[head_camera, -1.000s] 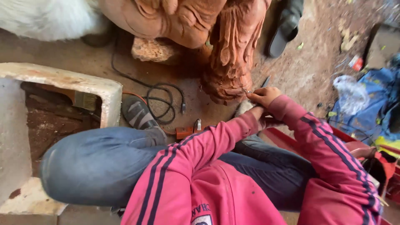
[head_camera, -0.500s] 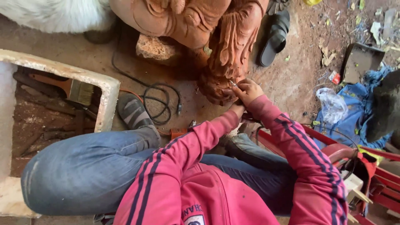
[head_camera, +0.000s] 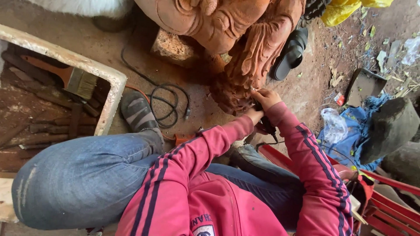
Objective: Carving and texturing a wooden sculpture using a handheld electric rotary tool
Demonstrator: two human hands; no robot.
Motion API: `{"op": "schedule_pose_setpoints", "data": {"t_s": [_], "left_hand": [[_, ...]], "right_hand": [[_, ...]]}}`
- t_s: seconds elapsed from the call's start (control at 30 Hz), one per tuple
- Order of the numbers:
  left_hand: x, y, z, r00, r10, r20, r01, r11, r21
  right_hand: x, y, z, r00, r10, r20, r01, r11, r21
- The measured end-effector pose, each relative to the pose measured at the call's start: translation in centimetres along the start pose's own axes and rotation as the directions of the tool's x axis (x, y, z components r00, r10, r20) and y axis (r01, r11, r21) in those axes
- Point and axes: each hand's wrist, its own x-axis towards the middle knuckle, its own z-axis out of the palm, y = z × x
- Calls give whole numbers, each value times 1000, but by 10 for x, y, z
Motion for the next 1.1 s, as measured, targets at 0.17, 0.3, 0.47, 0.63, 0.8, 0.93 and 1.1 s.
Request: {"op": "schedule_pose_setpoints", "data": {"t_s": [0.17,0.3,0.47,0.63,0.8,0.93,1.1], "left_hand": [[6,-3,-4,986,-63,157,114,931,-347],[-19,18,-11,998,-43,45,51,980,-195],[-13,10,-8,998,-48,44,52,994,-99],[71,-49,6,997,75,-22,-73,996,53],[86,-61,-9,990,136,-25,-129,972,194],[75,-58,-22,984,174,-42,-160,962,220],[84,-64,-23,971,225,-86,-199,950,239]], "right_hand": [[10,-4,2,999,34,10,-34,999,7],[17,1,-1,992,118,33,-117,993,-29],[10,-1,4,1000,1,2,-1,999,41],[3,7,19,995,-1,-102,15,990,138],[16,30,26,976,-59,-208,90,985,144],[25,38,30,970,-76,-230,105,987,119],[31,47,30,971,-83,-225,106,990,91]]}}
